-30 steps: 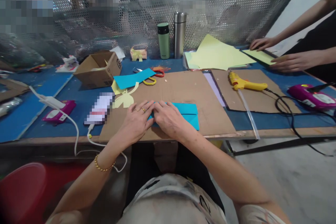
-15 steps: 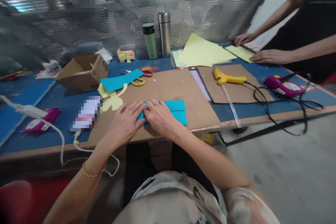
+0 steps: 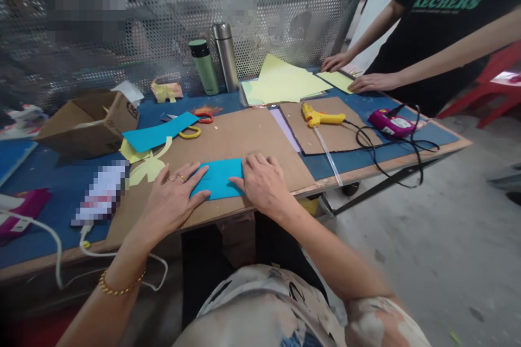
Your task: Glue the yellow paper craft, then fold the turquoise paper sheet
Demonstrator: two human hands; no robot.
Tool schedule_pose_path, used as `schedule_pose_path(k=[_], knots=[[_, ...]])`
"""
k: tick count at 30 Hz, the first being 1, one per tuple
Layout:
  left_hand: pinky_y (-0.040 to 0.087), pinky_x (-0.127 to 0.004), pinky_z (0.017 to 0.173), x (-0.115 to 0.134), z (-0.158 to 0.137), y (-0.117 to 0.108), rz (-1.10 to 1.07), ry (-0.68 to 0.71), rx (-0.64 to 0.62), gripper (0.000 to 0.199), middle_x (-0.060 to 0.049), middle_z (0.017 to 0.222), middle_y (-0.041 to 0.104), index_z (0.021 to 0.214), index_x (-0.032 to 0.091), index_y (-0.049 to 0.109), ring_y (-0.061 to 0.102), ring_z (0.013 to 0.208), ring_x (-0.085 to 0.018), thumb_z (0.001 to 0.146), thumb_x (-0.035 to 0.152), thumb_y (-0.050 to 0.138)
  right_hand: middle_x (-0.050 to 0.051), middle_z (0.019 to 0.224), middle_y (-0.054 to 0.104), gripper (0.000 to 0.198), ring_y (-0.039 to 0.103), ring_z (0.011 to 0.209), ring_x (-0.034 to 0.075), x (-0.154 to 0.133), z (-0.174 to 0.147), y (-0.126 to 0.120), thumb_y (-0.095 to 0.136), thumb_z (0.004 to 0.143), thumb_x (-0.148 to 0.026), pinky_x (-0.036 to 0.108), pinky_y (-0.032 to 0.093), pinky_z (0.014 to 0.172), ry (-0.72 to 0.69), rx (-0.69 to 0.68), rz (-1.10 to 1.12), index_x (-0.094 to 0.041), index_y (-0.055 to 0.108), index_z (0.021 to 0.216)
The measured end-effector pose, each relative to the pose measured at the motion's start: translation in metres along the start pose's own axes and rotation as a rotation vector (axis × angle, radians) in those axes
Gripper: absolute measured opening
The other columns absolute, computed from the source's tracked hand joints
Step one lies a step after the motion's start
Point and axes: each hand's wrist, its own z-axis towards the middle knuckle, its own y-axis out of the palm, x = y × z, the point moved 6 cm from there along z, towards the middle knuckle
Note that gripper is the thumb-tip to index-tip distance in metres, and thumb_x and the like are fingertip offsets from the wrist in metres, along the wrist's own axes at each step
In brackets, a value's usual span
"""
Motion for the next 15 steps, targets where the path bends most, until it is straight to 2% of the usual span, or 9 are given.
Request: schedule_pose_path(k=[2,6,8,10,11,13,15], knots=[[0.022,-0.062,0.127,0.000,0.000,-0.001,0.002,-0.004,-0.008,0.061,-0.016,0.157,0.054,0.151,0.018,0.054,0.049,0.147,-0.034,0.105,0.055,0.042,0.017,0.121,0.070,0.053,0.058,0.112,0.029,0.010,-0.007,-0.003,0.041,0.108,-0.054,0.042,0.038,0.093,0.017,0.003,-0.022,-0.011,0.067,0.122],[0.022,-0.062,0.127,0.002,0.001,-0.001,0.034,-0.007,-0.041,0.061,-0.015,0.158,0.053,0.153,0.018,0.053,0.049,0.148,-0.034,0.105,0.055,0.042,0.021,0.110,0.072,0.060,0.061,0.107,0.033,0.022,-0.013,-0.019,0.035,0.108,-0.056,0.046,0.041,0.095,0.098,0.037,-0.073,-0.008,0.072,0.112],[0.022,-0.062,0.127,0.004,0.001,0.000,0.051,-0.009,-0.051,0.062,-0.015,0.158,0.052,0.153,0.018,0.052,0.048,0.148,-0.034,0.105,0.055,0.042,0.027,0.123,0.069,0.063,0.059,0.120,0.037,0.014,-0.010,-0.027,0.034,0.108,-0.055,0.052,0.042,0.103,0.099,0.122,-0.058,-0.005,0.071,0.119],[0.021,-0.062,0.127,0.005,0.002,0.000,0.057,-0.014,-0.054,0.063,-0.016,0.158,0.052,0.153,0.017,0.053,0.048,0.148,-0.035,0.105,0.056,0.041,0.029,0.148,0.057,0.065,0.049,0.140,0.039,-0.007,-0.002,-0.026,0.034,0.108,-0.054,0.055,0.036,0.115,-0.009,0.173,0.002,-0.003,0.063,0.136],[0.021,-0.062,0.127,0.004,0.002,-0.001,0.054,-0.018,-0.056,0.063,-0.017,0.158,0.052,0.152,0.016,0.053,0.048,0.148,-0.035,0.105,0.056,0.041,0.027,0.155,0.051,0.067,0.044,0.147,0.038,-0.019,0.002,-0.021,0.033,0.108,-0.054,0.055,0.033,0.120,-0.085,0.150,0.040,-0.003,0.059,0.142],[0.021,-0.061,0.127,0.002,0.002,-0.002,0.033,-0.023,-0.073,0.063,-0.017,0.158,0.052,0.152,0.016,0.054,0.047,0.149,-0.035,0.105,0.056,0.041,0.025,0.159,0.049,0.073,0.041,0.151,0.034,-0.035,0.007,-0.004,0.031,0.108,-0.059,0.052,0.031,0.124,-0.174,0.055,0.113,-0.003,0.056,0.146],[0.023,-0.060,0.127,-0.003,0.003,-0.003,-0.012,-0.018,-0.106,0.058,-0.015,0.158,0.052,0.152,0.018,0.054,0.048,0.148,-0.033,0.106,0.051,0.041,0.025,0.160,0.047,0.080,0.041,0.152,0.034,-0.040,0.009,0.010,0.033,0.105,-0.065,0.050,0.032,0.126,-0.190,-0.020,0.168,-0.002,0.054,0.149]])
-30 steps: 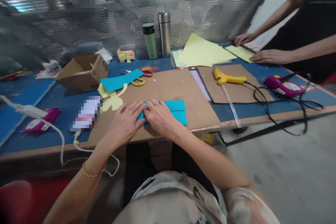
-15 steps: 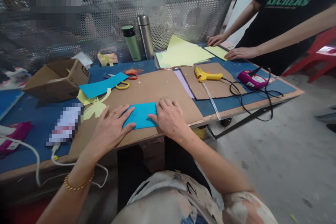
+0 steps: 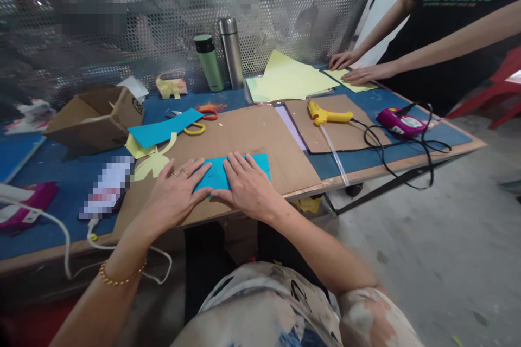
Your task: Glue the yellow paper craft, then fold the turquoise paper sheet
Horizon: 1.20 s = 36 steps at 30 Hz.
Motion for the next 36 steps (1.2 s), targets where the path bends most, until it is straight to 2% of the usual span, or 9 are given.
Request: schedule_pose_path(k=[4,9,15,19,22,27,30,33,36], knots=[[0.027,-0.053,0.128,-0.019,0.006,-0.002,-0.085,-0.021,-0.023,0.052,-0.012,0.162,0.049,0.153,0.017,0.052,0.045,0.151,-0.027,0.107,0.036,0.039,0.027,0.162,0.041,0.086,0.037,0.154,0.037,0.004,-0.004,0.009,0.039,0.101,-0.070,0.055,0.029,0.127,-0.003,-0.017,0.050,-0.001,0.050,0.152],[0.037,-0.052,0.123,-0.032,0.017,0.002,-0.137,-0.042,-0.015,0.051,-0.012,0.160,0.051,0.152,0.019,0.053,0.045,0.150,-0.028,0.106,0.032,0.038,0.029,0.161,0.041,0.086,0.036,0.154,0.039,0.002,-0.007,0.005,0.043,0.101,-0.069,0.056,0.028,0.127,-0.003,0.002,0.040,-0.001,0.051,0.152],[0.030,-0.057,0.126,-0.014,0.010,-0.005,-0.044,-0.075,0.201,0.049,-0.019,0.163,0.045,0.148,0.012,0.057,0.041,0.153,-0.033,0.106,0.023,0.034,0.025,0.163,0.041,0.068,0.034,0.155,0.038,-0.003,-0.009,0.005,0.047,0.103,-0.061,0.060,0.030,0.124,-0.023,0.008,-0.010,-0.017,0.053,0.154],[0.029,-0.050,0.129,0.010,0.001,0.010,-0.116,0.111,0.100,0.061,-0.020,0.165,0.041,0.152,0.006,0.049,0.036,0.156,-0.030,0.110,0.045,0.031,0.024,0.164,0.041,0.068,0.036,0.155,0.037,-0.001,-0.010,0.008,0.047,0.104,-0.059,0.059,0.031,0.124,-0.028,0.025,-0.022,-0.018,0.049,0.157],[0.027,-0.050,0.130,0.013,-0.002,0.022,-0.164,0.138,0.025,0.077,-0.022,0.167,0.036,0.157,0.002,0.040,0.030,0.158,-0.031,0.108,0.059,0.024,0.026,0.163,0.042,0.074,0.036,0.154,0.037,0.000,-0.009,0.010,0.044,0.104,-0.062,0.058,0.030,0.125,-0.014,0.023,-0.019,-0.011,0.048,0.157],[0.023,-0.054,0.131,0.006,-0.004,0.029,-0.167,0.165,0.046,0.085,-0.024,0.168,0.031,0.161,0.004,0.034,0.026,0.160,-0.031,0.105,0.066,0.019,0.029,0.164,0.037,0.094,0.034,0.155,0.037,0.003,-0.010,0.008,0.039,0.099,-0.074,0.054,0.028,0.127,-0.027,-0.021,0.003,0.002,0.045,0.155],[0.021,-0.054,0.131,0.004,-0.005,0.030,-0.145,0.169,0.049,0.092,-0.025,0.169,0.029,0.162,0.003,0.032,0.023,0.160,-0.033,0.102,0.072,0.021,0.027,0.165,0.036,0.097,0.032,0.157,0.035,0.022,-0.025,0.003,0.036,0.099,-0.077,0.055,0.026,0.128,0.000,-0.027,-0.001,0.000,0.042,0.157],[0.019,-0.052,0.132,0.004,-0.006,0.029,-0.131,0.170,0.050,0.091,-0.021,0.171,0.027,0.164,0.008,0.030,0.021,0.161,-0.032,0.101,0.074,0.022,0.025,0.165,0.038,0.089,0.032,0.157,0.035,0.053,-0.051,-0.008,0.034,0.102,-0.072,0.058,0.025,0.127,0.110,-0.022,-0.044,-0.005,0.039,0.160],[0.020,-0.052,0.132,0.004,-0.005,0.028,-0.115,0.156,0.045,0.090,-0.021,0.171,0.027,0.163,0.008,0.031,0.022,0.161,-0.032,0.102,0.073,0.022,0.030,0.162,0.041,0.085,0.033,0.156,0.038,0.072,-0.072,-0.028,0.029,0.105,-0.065,0.061,0.025,0.127,0.238,0.030,-0.104,-0.001,0.037,0.160]])
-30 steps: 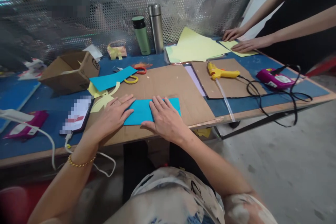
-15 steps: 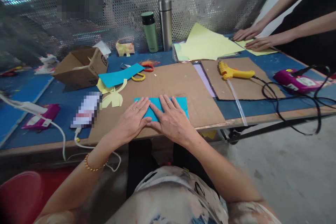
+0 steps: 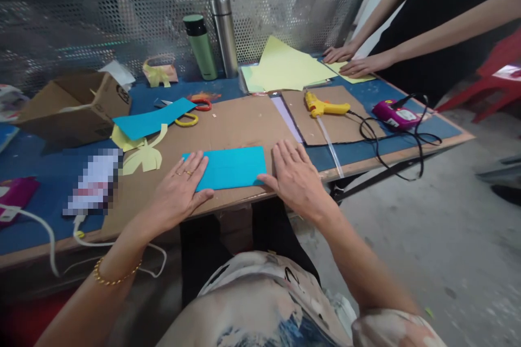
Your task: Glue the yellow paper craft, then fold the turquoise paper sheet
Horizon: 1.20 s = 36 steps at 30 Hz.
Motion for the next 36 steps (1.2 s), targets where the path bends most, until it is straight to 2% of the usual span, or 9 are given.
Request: schedule_pose_path(k=[2,4,6,9,13,17,21,25,36], knots=[[0.021,-0.052,0.131,0.000,0.002,0.000,0.008,-0.006,-0.004,0.089,-0.021,0.171,0.028,0.163,0.007,0.031,0.023,0.161,-0.032,0.102,0.071,0.024,0.029,0.164,0.036,0.080,0.027,0.158,0.037,-0.004,-0.003,-0.011,0.029,0.107,-0.059,0.062,0.023,0.128,0.009,0.063,-0.007,-0.001,0.033,0.162],[0.022,-0.053,0.131,0.001,0.003,0.000,0.010,-0.009,0.000,0.087,-0.021,0.170,0.029,0.163,0.008,0.032,0.024,0.160,-0.033,0.102,0.070,0.027,0.024,0.168,0.032,0.075,0.021,0.161,0.035,-0.026,0.000,-0.011,0.034,0.108,-0.054,0.060,0.021,0.129,-0.093,0.081,0.020,-0.005,0.029,0.164],[0.023,-0.054,0.130,0.001,-0.001,0.000,0.009,-0.013,0.001,0.087,-0.021,0.170,0.030,0.163,0.008,0.033,0.025,0.160,-0.033,0.102,0.070,0.030,0.022,0.167,0.036,0.071,0.026,0.159,0.032,-0.052,0.003,-0.001,0.039,0.108,-0.052,0.058,0.025,0.129,-0.233,0.041,0.061,-0.008,0.033,0.164],[0.024,-0.055,0.130,0.002,-0.017,-0.006,0.010,-0.029,0.012,0.084,-0.022,0.168,0.034,0.159,0.007,0.040,0.028,0.159,-0.034,0.103,0.068,0.029,0.022,0.162,0.046,0.072,0.037,0.155,0.033,-0.072,0.005,0.017,0.043,0.106,-0.056,0.058,0.030,0.127,-0.310,0.010,0.086,-0.007,0.043,0.158],[0.035,-0.054,0.123,-0.004,-0.048,-0.026,-0.034,-0.195,0.125,0.065,-0.020,0.156,0.054,0.146,0.011,0.058,0.046,0.148,-0.033,0.108,0.053,0.027,0.023,0.162,0.044,0.077,0.039,0.153,0.036,-0.072,0.002,0.025,0.042,0.104,-0.062,0.059,0.030,0.126,-0.329,0.034,0.086,-0.005,0.047,0.155],[0.051,-0.050,0.099,-0.015,-0.063,-0.038,-0.053,-0.466,0.221,0.043,-0.016,0.116,0.074,0.113,0.017,0.076,0.066,0.113,-0.032,0.104,0.044,0.042,0.024,0.162,0.043,0.077,0.038,0.153,0.037,-0.068,-0.001,0.024,0.043,0.104,-0.062,0.062,0.028,0.126,-0.335,0.059,0.113,-0.007,0.043,0.158],[0.050,-0.046,0.092,-0.020,-0.055,-0.035,-0.137,-0.587,0.270,0.026,-0.009,0.094,0.075,0.093,0.020,0.073,0.067,0.096,-0.028,0.096,0.041,0.058,0.025,0.162,0.044,0.076,0.040,0.152,0.037,-0.069,-0.001,0.025,0.043,0.104,-0.060,0.062,0.030,0.125,-0.347,0.071,0.111,-0.007,0.042,0.159],[0.049,-0.042,0.086,-0.027,-0.048,-0.033,-0.229,-0.698,0.315,0.023,-0.004,0.082,0.074,0.079,0.022,0.068,0.066,0.084,-0.024,0.094,0.038,0.060,0.023,0.162,0.044,0.076,0.040,0.152,0.036,-0.070,0.000,0.025,0.041,0.104,-0.062,0.062,0.028,0.125,-0.336,0.069,0.104,-0.009,0.044,0.158],[0.043,-0.044,0.081,-0.025,-0.040,-0.030,-0.123,-0.719,0.149,0.034,-0.006,0.073,0.069,0.064,0.022,0.063,0.063,0.089,-0.029,0.093,0.040,0.060,0.023,0.162,0.045,0.074,0.039,0.153,0.036,-0.070,0.000,0.023,0.040,0.105,-0.062,0.060,0.028,0.126,-0.326,0.060,0.112,-0.008,0.047,0.156]])
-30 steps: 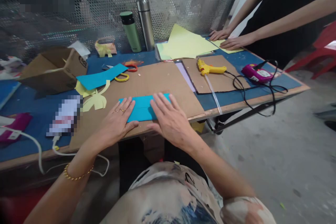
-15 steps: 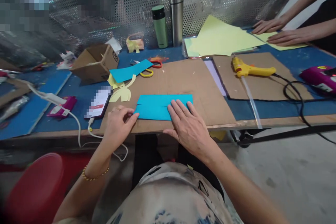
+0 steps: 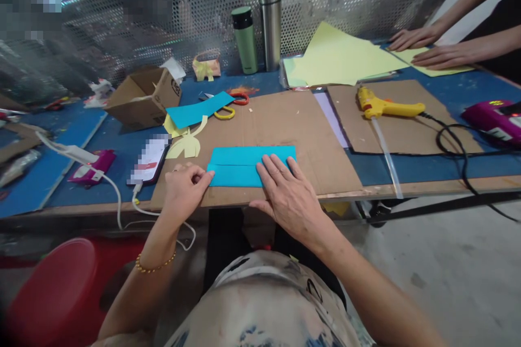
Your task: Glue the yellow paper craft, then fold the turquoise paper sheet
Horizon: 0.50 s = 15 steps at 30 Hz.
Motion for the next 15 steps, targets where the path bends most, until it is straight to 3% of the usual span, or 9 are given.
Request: schedule_pose_path(k=[5,15], knots=[[0.042,-0.041,0.080,-0.0004,-0.0011,0.0016,0.016,0.051,-0.009,0.035,-0.006,0.074,0.067,0.067,0.021,0.063,0.061,0.087,-0.028,0.095,0.040,0.057,0.023,0.162,0.045,0.076,0.041,0.152,0.036,0.0007,0.0009,-0.0023,0.038,0.105,-0.062,0.059,0.030,0.125,-0.010,-0.015,-0.015,-0.005,0.049,0.154],[0.042,-0.044,0.086,0.0054,-0.0047,0.0030,0.111,0.005,-0.048,0.028,-0.009,0.086,0.070,0.076,0.019,0.064,0.062,0.097,-0.031,0.097,0.036,0.058,0.024,0.160,0.046,0.075,0.043,0.150,0.038,-0.0014,0.0004,-0.0034,0.040,0.105,-0.061,0.061,0.032,0.123,-0.030,0.019,-0.041,-0.002,0.051,0.152]])
